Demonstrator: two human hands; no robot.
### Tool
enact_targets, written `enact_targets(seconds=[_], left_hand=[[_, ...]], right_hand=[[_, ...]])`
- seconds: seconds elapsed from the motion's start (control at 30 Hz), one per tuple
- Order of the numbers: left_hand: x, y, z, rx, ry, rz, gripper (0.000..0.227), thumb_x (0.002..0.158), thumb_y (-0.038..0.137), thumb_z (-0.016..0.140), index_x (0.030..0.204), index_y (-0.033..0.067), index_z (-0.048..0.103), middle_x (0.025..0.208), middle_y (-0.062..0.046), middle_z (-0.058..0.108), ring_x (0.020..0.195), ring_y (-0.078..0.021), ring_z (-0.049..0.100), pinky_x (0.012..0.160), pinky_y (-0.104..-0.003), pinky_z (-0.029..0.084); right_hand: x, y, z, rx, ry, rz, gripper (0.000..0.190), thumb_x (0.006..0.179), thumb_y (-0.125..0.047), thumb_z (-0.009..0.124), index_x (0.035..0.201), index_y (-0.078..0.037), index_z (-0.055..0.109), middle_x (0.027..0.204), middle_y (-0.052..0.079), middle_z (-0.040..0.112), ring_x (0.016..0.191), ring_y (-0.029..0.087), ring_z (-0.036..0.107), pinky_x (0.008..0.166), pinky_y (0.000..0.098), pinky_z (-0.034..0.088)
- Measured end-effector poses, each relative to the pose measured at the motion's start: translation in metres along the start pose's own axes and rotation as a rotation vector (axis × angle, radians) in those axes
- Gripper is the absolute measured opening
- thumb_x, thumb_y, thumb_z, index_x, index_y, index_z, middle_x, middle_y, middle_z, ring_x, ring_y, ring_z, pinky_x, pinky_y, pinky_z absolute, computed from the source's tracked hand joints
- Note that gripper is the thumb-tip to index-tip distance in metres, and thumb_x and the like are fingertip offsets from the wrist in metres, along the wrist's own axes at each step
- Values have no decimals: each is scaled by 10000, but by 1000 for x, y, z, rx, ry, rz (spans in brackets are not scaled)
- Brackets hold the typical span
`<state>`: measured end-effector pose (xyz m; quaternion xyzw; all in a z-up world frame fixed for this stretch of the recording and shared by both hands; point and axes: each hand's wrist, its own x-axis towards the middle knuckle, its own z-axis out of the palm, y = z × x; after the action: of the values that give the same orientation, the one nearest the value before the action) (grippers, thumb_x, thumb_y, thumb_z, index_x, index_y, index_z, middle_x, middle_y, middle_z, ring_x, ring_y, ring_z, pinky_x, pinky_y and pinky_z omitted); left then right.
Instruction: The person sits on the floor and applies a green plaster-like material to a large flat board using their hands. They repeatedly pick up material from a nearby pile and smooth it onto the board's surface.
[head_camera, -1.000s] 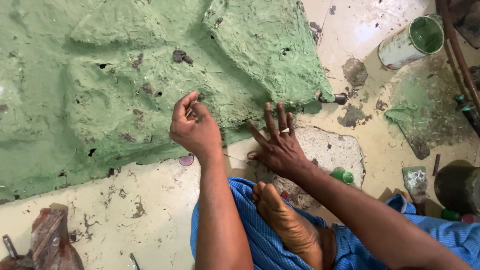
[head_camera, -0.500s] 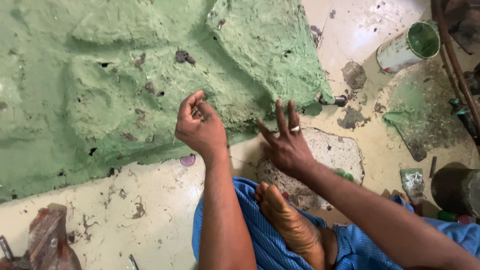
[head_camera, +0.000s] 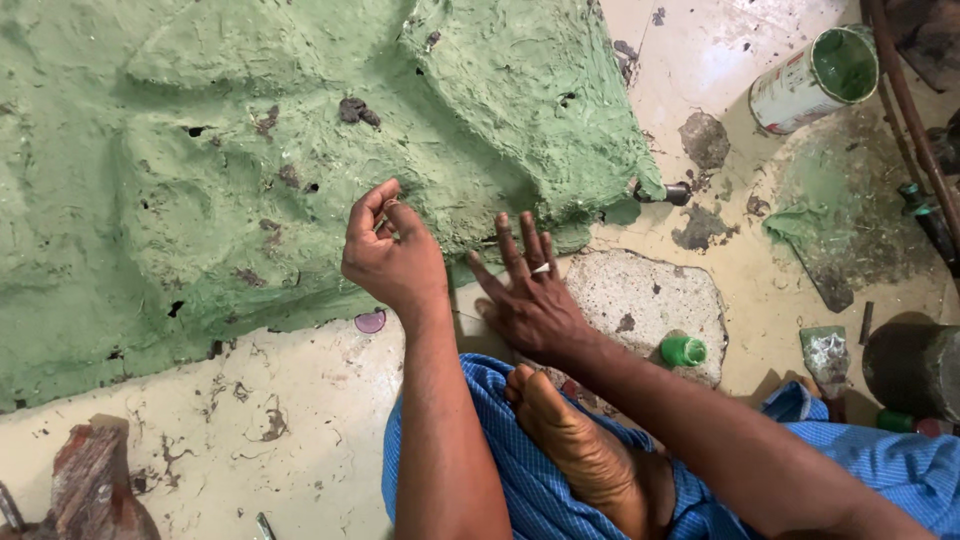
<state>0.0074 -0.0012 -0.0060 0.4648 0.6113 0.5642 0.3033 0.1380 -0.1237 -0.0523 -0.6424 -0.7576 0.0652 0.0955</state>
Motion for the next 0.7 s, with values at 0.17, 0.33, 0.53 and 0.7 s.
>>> enact_targets(seconds=[0.17,0.33,0.53,0.7], left_hand=[[-1,-2,-1,34,-8,27,229,892,-17,593,1021,37,774,989,-84,798,848,-169,776,689,-286,614],[0,0,1,7,-6,17,220,902,-20,588,1016,29,769,1002,-88,796,860,-171,778,695,-284,622],[1,-1,2,-17,-1,5,211,898,-12,597,1008,27,772,982,-93,795,843,-176,778,697,-282,627],[-1,-1,4,-4,1,20,219,896,-9,600,1017,28,779,975,-91,800,842,-178,777,723,-283,625]], right_hand=[[-7,26,-11,-198,25,96,760,899,-6,529,1623,-215,433,1695,221,-128,1553,433,-172,1284,625,10],[-7,47,-24,-280,-44,84,813,861,42,558,1605,-255,424,1709,206,-115,1543,438,-190,1248,629,-44],[0,51,-25,-460,-159,99,863,826,20,590,1602,-302,394,1682,160,-103,1507,387,-200,1168,616,-118],[1,56,-28,-491,-117,1,895,813,15,618,1635,-279,417,1714,160,-158,1532,404,-241,1205,609,-163]])
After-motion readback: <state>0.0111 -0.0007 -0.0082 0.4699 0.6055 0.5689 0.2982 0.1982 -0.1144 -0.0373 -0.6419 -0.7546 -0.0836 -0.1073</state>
